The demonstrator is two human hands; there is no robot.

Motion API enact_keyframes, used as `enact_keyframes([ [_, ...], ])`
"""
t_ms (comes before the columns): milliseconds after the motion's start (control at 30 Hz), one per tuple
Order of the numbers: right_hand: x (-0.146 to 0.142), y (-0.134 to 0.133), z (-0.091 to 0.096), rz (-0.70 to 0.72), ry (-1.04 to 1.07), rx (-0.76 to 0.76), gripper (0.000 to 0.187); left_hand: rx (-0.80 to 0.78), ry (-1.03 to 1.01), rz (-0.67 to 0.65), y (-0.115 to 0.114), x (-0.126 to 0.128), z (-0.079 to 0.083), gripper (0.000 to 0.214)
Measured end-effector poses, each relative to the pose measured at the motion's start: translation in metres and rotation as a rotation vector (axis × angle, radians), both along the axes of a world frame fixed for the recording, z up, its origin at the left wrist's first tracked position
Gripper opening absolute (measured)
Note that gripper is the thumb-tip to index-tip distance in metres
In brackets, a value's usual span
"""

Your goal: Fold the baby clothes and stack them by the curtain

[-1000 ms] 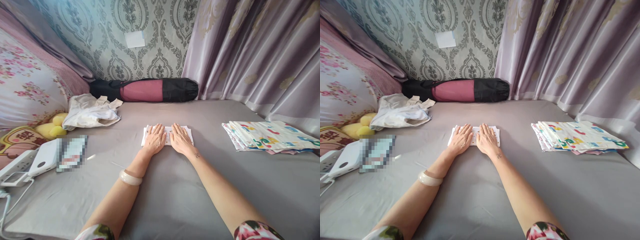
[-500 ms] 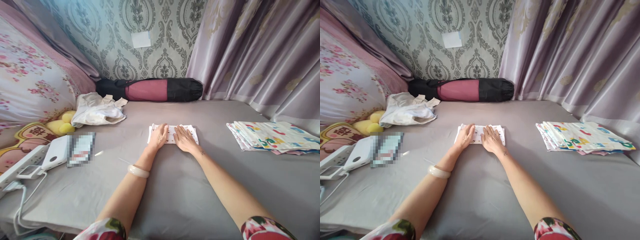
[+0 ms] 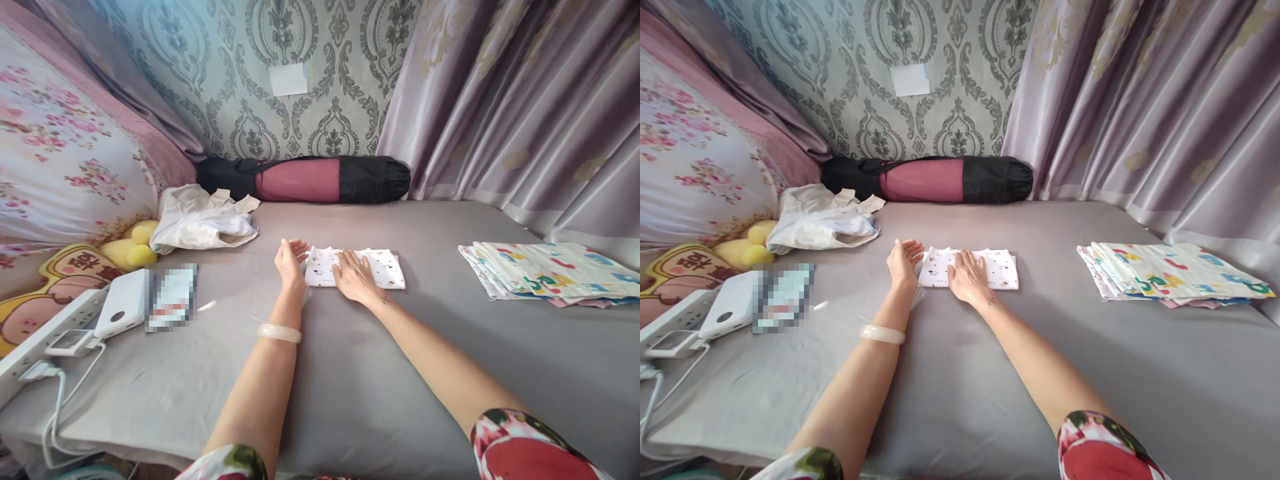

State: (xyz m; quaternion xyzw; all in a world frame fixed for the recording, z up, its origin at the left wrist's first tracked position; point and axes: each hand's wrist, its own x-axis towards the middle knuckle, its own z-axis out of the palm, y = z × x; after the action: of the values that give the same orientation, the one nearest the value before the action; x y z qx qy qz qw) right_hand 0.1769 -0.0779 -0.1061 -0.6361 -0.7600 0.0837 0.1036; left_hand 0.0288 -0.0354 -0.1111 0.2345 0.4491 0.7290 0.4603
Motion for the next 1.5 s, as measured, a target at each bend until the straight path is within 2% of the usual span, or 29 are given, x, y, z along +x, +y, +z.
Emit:
enact_keyframes([
  [167, 0.002, -0.001, -0.008, 0.007, -0.012, 0.041, 0.056, -0.043, -0.051, -0.004, 0.001, 0.000, 0.001, 0.042],
  [367, -0.003, 0.002, 0.001, -0.003, -0.032, -0.011, 0.056, -0.068, -0.107, -0.003, 0.002, -0.003, 0.001, 0.040],
  [533, -0.019, 0.005, 0.006, 0.042, -0.042, 0.057, 0.056, -0.071, -0.113, -0.009, 0.003, -0.003, 0.001, 0.040],
  [867, -0.029, 0.004, -0.011, 0.045, -0.040, 0.112, 0.057, -0.075, -0.127, -0.006, 0.003, -0.004, 0.003, 0.040],
  [1100, -0.034, 0.006, -0.003, 0.051, -0.061, 0.080, 0.055, -0.082, -0.129, -0.005, 0.002, -0.005, 0.004, 0.040],
  [1333, -0.058, 0.014, 0.003, 0.098, -0.022, 0.124, 0.057, -0.072, -0.127, 0.044, 0.004, -0.009, 0.003, 0.047],
  [1500, -0.071, 0.015, -0.002, 0.092, -0.010, 0.005, 0.061, -0.080, -0.138, 0.079, 0.004, -0.011, 0.004, 0.047],
])
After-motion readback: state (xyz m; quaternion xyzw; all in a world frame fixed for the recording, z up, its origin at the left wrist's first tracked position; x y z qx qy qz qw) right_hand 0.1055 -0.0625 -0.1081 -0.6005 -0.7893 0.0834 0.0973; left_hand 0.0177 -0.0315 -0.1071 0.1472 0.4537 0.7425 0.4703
